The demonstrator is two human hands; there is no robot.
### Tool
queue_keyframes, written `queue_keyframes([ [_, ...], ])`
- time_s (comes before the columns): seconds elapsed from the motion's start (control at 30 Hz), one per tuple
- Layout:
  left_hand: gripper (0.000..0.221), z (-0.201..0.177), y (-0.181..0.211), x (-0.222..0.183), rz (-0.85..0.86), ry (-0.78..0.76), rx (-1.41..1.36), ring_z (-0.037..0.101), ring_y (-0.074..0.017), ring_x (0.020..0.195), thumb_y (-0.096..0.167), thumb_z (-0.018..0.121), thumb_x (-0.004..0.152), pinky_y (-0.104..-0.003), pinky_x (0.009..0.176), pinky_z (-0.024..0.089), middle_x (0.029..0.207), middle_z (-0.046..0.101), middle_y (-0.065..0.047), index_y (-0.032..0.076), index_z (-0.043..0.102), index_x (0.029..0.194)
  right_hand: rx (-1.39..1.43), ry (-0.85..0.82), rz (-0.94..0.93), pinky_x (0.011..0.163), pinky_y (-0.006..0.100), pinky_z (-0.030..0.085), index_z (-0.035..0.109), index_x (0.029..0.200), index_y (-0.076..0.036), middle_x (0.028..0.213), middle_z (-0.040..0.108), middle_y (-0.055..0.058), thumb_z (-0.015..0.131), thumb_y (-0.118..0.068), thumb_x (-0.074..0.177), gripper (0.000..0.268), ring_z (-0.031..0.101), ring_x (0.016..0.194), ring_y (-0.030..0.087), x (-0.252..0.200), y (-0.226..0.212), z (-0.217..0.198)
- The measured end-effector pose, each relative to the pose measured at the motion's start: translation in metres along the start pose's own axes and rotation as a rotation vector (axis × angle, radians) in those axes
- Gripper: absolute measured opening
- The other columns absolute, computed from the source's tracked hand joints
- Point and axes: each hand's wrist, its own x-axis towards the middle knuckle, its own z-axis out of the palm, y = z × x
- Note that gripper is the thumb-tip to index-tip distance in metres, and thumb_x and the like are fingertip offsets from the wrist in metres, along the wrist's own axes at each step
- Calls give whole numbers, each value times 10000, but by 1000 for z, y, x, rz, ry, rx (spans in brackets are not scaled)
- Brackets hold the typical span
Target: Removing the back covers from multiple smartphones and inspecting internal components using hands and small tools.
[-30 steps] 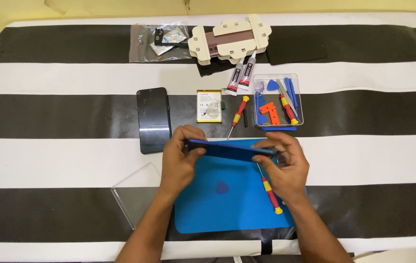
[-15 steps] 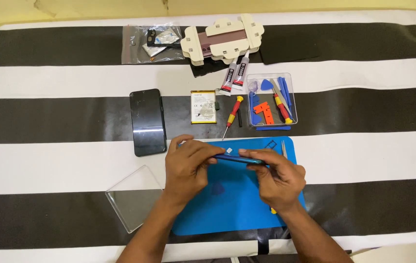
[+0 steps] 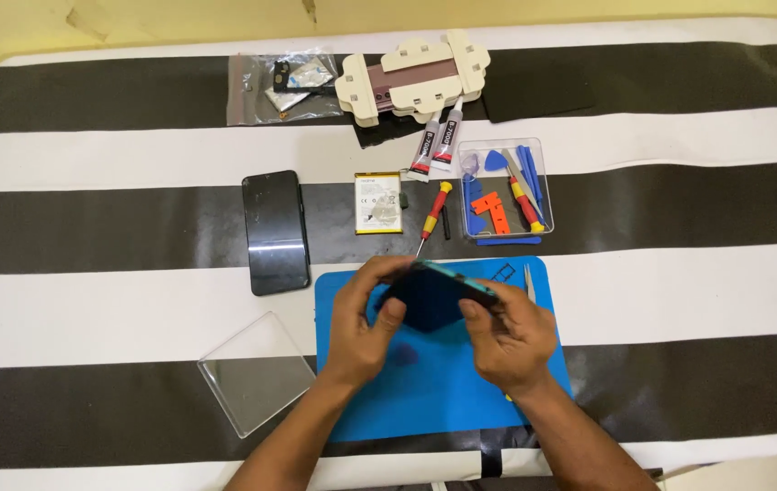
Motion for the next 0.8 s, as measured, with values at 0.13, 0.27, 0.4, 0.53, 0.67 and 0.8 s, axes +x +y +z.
queue_keyframes([
  [0.13,525,4,-4,-4,32,34,-2,743,-274,980,540,610,951,-440,870,571,996,765,-122,55,721,1117,77,-70,2,512,416,653,714,974,89,755,780,218,713,-61,911,163,791,667,338,2,-10,13],
  [0.27,434,4,-2,-10,56,106,-105,744,-256,821,482,624,941,-379,771,593,807,721,-107,55,689,906,-1,-121,-111,566,409,663,738,1044,55,853,798,158,731,-97,900,209,795,722,344,23,-41,27],
  [0.4,351,5,8,-17,121,83,-41,704,-164,839,460,545,1043,-315,841,653,900,679,-29,136,662,977,-157,-368,-181,868,329,671,639,1216,22,1140,759,178,524,-238,1067,320,801,997,297,28,-55,16],
  [0.53,396,3,16,-12,104,95,13,726,-189,874,496,513,1046,-331,854,656,925,685,-39,133,661,993,-272,-368,-280,762,318,669,624,1202,9,1079,769,163,545,-203,1065,265,809,923,290,34,-51,17],
  [0.67,448,-8,22,-6,88,107,205,653,-344,1107,433,587,963,-515,962,515,1154,673,-131,91,569,1252,-269,-85,-94,477,379,569,756,1010,-4,753,754,122,695,-175,948,192,718,604,348,38,-48,10],
  [0.8,886,-14,25,-16,-276,102,128,314,-656,1371,478,596,982,-716,1080,356,1520,291,-417,-28,154,1560,75,247,93,614,239,564,569,974,39,746,675,124,608,-165,1038,218,642,625,137,42,-41,1],
])
